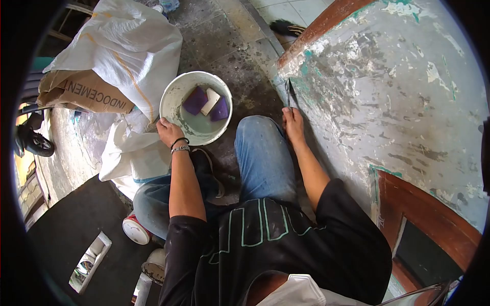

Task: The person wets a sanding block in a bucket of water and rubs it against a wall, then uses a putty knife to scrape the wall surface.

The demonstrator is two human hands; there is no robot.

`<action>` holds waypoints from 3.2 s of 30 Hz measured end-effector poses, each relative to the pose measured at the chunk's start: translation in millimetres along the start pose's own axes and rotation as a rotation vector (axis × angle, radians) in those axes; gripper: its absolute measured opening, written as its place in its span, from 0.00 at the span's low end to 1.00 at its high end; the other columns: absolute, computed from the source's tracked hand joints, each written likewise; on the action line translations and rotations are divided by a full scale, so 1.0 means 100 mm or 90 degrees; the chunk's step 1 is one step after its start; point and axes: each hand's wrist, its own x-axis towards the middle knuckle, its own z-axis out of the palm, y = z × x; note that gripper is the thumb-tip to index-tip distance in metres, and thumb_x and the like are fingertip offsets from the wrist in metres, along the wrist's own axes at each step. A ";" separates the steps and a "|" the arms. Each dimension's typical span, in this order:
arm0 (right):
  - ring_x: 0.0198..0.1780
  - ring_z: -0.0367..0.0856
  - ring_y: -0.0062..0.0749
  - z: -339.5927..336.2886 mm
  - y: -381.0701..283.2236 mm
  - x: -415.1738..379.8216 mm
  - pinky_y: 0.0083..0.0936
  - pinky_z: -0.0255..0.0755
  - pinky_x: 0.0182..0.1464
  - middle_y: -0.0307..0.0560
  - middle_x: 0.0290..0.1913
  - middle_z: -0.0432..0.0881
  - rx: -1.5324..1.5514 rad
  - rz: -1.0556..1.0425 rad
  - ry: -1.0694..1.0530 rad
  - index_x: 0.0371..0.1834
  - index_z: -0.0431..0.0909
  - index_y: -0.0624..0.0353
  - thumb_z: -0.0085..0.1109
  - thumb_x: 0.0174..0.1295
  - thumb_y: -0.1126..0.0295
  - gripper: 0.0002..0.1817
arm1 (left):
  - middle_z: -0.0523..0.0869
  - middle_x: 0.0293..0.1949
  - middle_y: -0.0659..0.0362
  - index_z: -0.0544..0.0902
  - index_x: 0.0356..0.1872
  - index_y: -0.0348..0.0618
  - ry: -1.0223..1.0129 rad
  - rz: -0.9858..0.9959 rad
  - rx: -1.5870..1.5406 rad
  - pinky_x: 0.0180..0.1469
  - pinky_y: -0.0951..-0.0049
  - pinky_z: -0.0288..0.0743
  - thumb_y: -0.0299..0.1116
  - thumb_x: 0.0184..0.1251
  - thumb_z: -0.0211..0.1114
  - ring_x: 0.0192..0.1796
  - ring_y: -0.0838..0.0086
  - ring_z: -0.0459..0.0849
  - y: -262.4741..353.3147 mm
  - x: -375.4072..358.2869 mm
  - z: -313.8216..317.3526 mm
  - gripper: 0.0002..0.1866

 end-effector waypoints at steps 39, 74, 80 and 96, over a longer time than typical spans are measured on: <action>0.17 0.60 0.14 0.29 -0.43 0.37 0.17 0.55 0.17 0.32 0.21 0.65 0.122 0.052 -0.035 0.32 0.70 0.56 0.53 0.68 0.57 0.14 | 0.83 0.38 0.42 0.73 0.42 0.43 -0.005 0.047 0.173 0.42 0.47 0.70 0.47 0.75 0.41 0.43 0.41 0.79 0.11 -0.09 -0.11 0.18; 0.15 0.59 0.16 0.12 -0.60 0.39 0.18 0.52 0.15 0.34 0.24 0.67 0.186 0.228 -0.080 0.37 0.72 0.56 0.51 0.67 0.59 0.12 | 0.84 0.42 0.46 0.75 0.46 0.45 -0.001 -0.028 0.097 0.43 0.50 0.71 0.45 0.74 0.44 0.45 0.46 0.80 0.14 -0.09 -0.10 0.17; 0.15 0.59 0.16 -0.08 -0.61 -0.15 0.17 0.51 0.14 0.33 0.24 0.67 0.137 0.189 -0.007 0.36 0.71 0.56 0.50 0.69 0.58 0.13 | 0.84 0.42 0.46 0.75 0.45 0.45 -0.014 -0.033 0.062 0.43 0.50 0.71 0.46 0.74 0.45 0.45 0.46 0.80 0.15 -0.09 -0.10 0.17; 0.15 0.58 0.15 -0.17 -0.97 -0.47 0.16 0.54 0.16 0.34 0.26 0.68 0.194 0.094 -0.010 0.39 0.71 0.56 0.47 0.71 0.56 0.14 | 0.84 0.40 0.47 0.75 0.43 0.44 0.001 -0.030 0.065 0.42 0.50 0.71 0.46 0.74 0.45 0.44 0.46 0.81 0.19 -0.08 -0.08 0.17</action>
